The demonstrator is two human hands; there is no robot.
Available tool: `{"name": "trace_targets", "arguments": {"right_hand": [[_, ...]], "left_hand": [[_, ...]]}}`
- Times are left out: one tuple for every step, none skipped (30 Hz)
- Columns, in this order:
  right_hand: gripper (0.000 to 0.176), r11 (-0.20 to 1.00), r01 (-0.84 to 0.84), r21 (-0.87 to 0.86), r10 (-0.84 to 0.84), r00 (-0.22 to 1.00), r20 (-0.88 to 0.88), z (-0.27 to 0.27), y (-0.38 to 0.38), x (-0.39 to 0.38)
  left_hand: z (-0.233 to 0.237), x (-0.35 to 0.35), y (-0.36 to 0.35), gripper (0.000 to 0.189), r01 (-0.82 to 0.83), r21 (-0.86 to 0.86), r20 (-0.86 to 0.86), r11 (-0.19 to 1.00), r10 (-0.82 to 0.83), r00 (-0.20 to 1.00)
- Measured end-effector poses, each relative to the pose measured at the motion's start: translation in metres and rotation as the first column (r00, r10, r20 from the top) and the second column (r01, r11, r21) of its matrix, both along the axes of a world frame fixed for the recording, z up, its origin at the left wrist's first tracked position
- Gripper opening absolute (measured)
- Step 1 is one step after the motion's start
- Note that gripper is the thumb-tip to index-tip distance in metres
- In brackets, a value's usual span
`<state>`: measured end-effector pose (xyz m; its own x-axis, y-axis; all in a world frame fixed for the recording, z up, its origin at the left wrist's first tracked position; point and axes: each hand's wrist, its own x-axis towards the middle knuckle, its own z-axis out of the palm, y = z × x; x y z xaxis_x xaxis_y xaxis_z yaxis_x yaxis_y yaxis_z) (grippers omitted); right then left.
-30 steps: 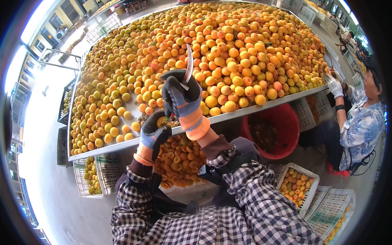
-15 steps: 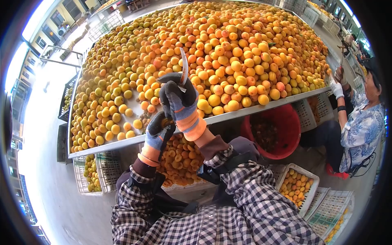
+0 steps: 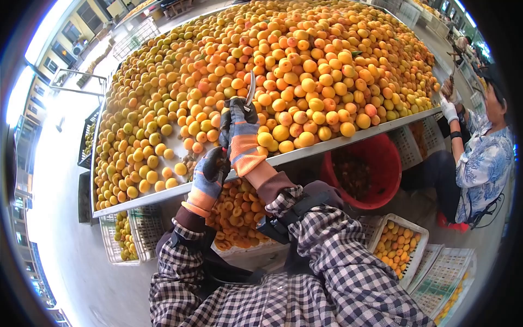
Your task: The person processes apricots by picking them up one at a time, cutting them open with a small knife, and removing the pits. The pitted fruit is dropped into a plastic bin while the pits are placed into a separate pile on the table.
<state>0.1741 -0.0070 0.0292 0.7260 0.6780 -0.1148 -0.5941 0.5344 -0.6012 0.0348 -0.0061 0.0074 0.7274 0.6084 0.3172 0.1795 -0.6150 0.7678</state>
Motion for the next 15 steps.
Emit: {"name": "trace_targets", "arguments": {"right_hand": [[0.016,1.0,0.006,0.001,-0.006,1.0,-0.002,0.001,-0.001,-0.001],[0.018,0.997,0.012,-0.073,-0.02,0.994,-0.11,0.002,-0.003,-0.003],[0.019,0.989,0.011,-0.146,-0.042,0.976,-0.215,0.003,-0.004,-0.003],[0.02,0.985,-0.016,-0.172,-0.024,0.974,-0.226,0.004,-0.007,-0.002],[0.02,0.985,-0.013,-0.174,-0.028,0.973,-0.229,0.005,-0.007,0.0],[0.021,0.977,-0.019,-0.214,-0.043,0.958,-0.282,0.006,-0.006,0.001],[0.022,0.967,-0.026,-0.252,-0.061,0.941,-0.332,0.006,-0.005,0.003],[0.025,0.963,-0.002,-0.27,-0.097,0.931,-0.351,0.006,-0.005,0.003],[0.025,0.963,0.001,-0.271,-0.1,0.931,-0.352,0.006,-0.005,0.004],[0.026,0.956,0.01,-0.292,-0.118,0.928,-0.353,0.005,-0.003,0.004],[0.027,0.95,0.018,-0.313,-0.134,0.925,-0.354,0.004,-0.002,0.005],[0.027,0.95,0.019,-0.313,-0.136,0.925,-0.355,0.002,-0.002,0.006],[0.027,0.945,-0.007,-0.328,-0.131,0.909,-0.396,0.003,-0.003,0.007],[0.028,0.939,-0.033,-0.342,-0.127,0.891,-0.437,0.004,-0.004,0.008],[0.028,0.939,-0.032,-0.341,-0.129,0.89,-0.437,0.005,-0.005,0.008]], "left_hand": [[0.0,0.001,0.0,0.038,0.006,0.001,-0.002,1.0,-0.006,1.0],[-0.001,0.001,0.001,0.038,-0.003,0.08,-0.003,0.997,0.004,1.0],[-0.001,0.001,0.002,0.038,-0.013,0.159,-0.004,0.987,0.013,1.0],[0.0,0.002,0.002,0.038,-0.008,0.158,-0.007,0.987,0.009,1.0],[0.003,0.002,0.002,0.038,-0.003,0.146,-0.011,0.989,0.005,1.0],[0.004,0.003,0.002,0.039,0.001,0.135,-0.015,0.991,0.001,1.0],[0.003,0.003,0.003,0.039,0.005,0.134,-0.017,0.991,-0.002,1.0],[0.001,0.004,0.004,0.038,0.0,0.18,0.0,0.984,0.0,1.0],[-0.001,0.006,0.004,0.038,-0.007,0.225,0.019,0.974,0.003,1.0],[0.002,0.006,0.003,0.038,-0.005,0.224,0.017,0.974,0.001,1.0],[0.006,0.006,0.002,0.037,-0.007,0.226,0.013,0.974,0.004,1.0],[0.008,0.006,0.001,0.037,-0.008,0.228,0.009,0.974,0.006,1.0],[0.009,0.007,0.001,0.037,-0.006,0.227,0.007,0.974,0.004,1.0],[0.009,0.006,0.001,0.036,0.002,0.237,-0.002,0.972,-0.001,1.0],[0.01,0.006,0.002,0.036,0.008,0.247,-0.012,0.969,-0.005,1.0]]}}
